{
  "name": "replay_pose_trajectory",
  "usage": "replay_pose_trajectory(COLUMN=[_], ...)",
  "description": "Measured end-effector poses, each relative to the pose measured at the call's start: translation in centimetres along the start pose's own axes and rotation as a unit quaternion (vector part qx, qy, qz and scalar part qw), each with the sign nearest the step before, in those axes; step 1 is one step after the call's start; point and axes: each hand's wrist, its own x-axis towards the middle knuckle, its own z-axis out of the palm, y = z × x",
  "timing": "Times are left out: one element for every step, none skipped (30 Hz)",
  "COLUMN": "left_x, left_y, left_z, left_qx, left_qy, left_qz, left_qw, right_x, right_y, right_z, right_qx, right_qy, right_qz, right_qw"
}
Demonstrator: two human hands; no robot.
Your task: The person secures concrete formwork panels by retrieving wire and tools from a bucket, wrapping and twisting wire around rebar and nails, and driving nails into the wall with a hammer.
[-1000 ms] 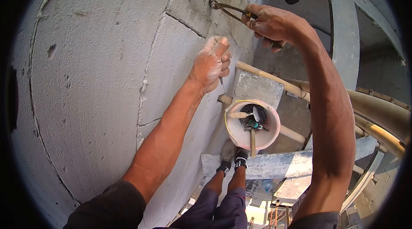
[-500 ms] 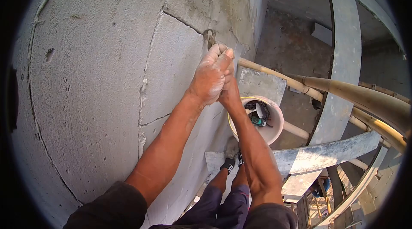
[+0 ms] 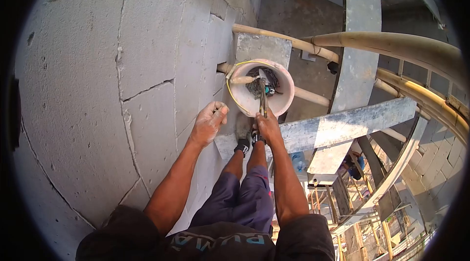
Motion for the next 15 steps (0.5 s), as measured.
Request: replay_pose_trajectory(left_x=[-0.5,-1.1,-1.7,-2.1,-2.5,-3.0,-3.5,-4.0,-4.4,-5.0,-5.7,-6.3,-6.9,-7.6,-8.2], left_y=[-0.1,-0.2,-0.1,0.1,0.4,0.6,0.9,1.2,1.5,1.8,2.1,2.5,3.0,3.5,4.0], left_z=[-0.1,-0.2,-0.1,-0.1,0.0,-0.1,-0.1,-0.1,0.0,0.0,0.0,0.1,0.3,0.7,1.0], left_qx=[0.009,0.018,0.019,0.020,0.022,-0.007,-0.035,-0.064,-0.087,-0.108,-0.130,-0.092,-0.054,-0.018,0.033], left_qy=[0.002,0.005,0.003,0.001,-0.002,-0.013,-0.024,-0.035,-0.048,-0.059,-0.071,-0.067,-0.063,-0.059,-0.049], left_qz=[0.008,0.015,0.018,0.025,0.033,0.015,-0.001,-0.018,-0.026,-0.035,-0.044,-0.035,-0.024,-0.014,0.019], left_qw=[1.000,1.000,1.000,0.999,0.999,1.000,0.999,0.997,0.995,0.992,0.988,0.993,0.996,0.998,0.998], right_x=[1.0,1.9,2.8,3.7,4.2,4.0,3.9,3.0,2.2,1.5,1.0,-0.4,-2.8,-5.4,-7.7], right_y=[3.8,6.2,8.6,11.0,11.4,10.6,9.7,8.2,6.8,5.8,5.2,2.9,-1.2,-5.0,-8.2], right_z=[-0.7,-1.0,-1.2,-1.5,-1.5,-1.4,-1.4,-1.3,-1.0,-0.6,-0.2,0.3,0.9,1.5,2.1], right_qx=[-0.061,-0.091,-0.121,-0.151,-0.151,-0.175,-0.200,-0.213,-0.226,-0.238,-0.266,-0.102,0.065,0.229,0.252], right_qy=[0.016,0.034,0.053,0.072,0.095,0.120,0.145,0.147,0.147,0.147,0.152,0.114,0.072,0.028,0.038], right_qz=[-0.029,-0.046,-0.061,-0.076,-0.073,-0.070,-0.067,-0.087,-0.108,-0.128,-0.208,-0.152,-0.092,-0.028,-0.043], right_qw=[0.998,0.994,0.989,0.983,0.981,0.975,0.967,0.962,0.957,0.952,0.929,0.977,0.991,0.973,0.966])
